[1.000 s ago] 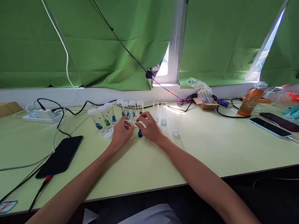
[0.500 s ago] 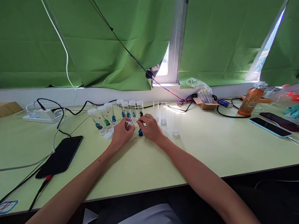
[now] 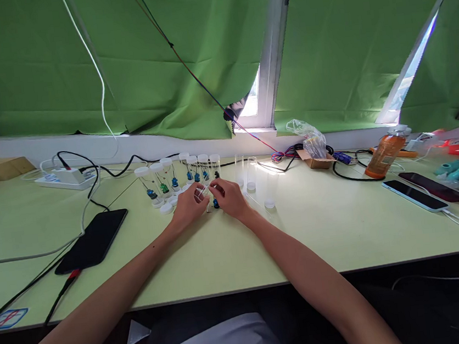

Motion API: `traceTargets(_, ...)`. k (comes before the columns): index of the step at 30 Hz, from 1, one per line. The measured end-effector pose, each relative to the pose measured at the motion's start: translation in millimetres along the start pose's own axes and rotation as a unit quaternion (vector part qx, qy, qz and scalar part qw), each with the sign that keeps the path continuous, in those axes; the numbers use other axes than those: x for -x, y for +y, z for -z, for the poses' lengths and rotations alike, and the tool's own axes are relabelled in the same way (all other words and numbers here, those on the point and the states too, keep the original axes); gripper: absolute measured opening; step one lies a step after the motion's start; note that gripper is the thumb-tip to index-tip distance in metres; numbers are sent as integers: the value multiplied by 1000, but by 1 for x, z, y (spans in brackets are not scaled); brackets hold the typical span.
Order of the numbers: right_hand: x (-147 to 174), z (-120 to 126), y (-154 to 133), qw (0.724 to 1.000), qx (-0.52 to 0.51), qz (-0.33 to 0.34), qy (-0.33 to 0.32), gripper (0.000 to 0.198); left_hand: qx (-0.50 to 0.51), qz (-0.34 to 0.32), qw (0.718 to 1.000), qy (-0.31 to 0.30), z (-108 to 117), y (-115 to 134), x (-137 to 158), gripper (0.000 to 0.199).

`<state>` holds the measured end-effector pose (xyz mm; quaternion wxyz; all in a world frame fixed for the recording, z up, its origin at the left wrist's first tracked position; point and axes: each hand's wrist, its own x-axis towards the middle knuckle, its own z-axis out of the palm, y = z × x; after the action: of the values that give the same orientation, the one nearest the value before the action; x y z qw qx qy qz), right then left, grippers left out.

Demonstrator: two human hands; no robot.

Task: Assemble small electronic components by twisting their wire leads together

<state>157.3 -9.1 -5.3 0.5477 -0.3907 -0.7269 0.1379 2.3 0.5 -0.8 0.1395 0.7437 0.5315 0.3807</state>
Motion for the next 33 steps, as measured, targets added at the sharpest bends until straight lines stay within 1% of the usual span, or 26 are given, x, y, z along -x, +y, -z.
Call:
traceTargets(6, -1, 1, -5, 997, -64, -48, 9, 20, -5, 2, 1000, -2, 1, 0, -1, 26)
traceTargets(14, -2, 4, -8, 989, -104, -82, 63, 20, -10, -1, 1000, 3, -3, -6, -3, 26)
traceTargets(17, -4, 5, -6, 977, -151, -118, 91, 21, -13, -4, 1000, 6, -4, -7, -4, 25)
traceTargets(21, -8, 7, 1, 949, -223, -176, 134, 22, -12, -9, 1000, 5, -4, -8, -3, 24)
traceTargets(24, -11, 9, 4, 933, -245, -211, 157, 23, -10, -9, 1000, 1, -4, -7, -2, 24)
traceTargets(27, -11, 10, 4, 930, -255, -214, 157, 24, -11, -8, 1000, -1, -3, -7, -2, 25)
traceTargets(33, -12, 9, 4, 935, -267, -179, 153, 23, -17, -4, 1000, -10, -3, -6, -3, 27)
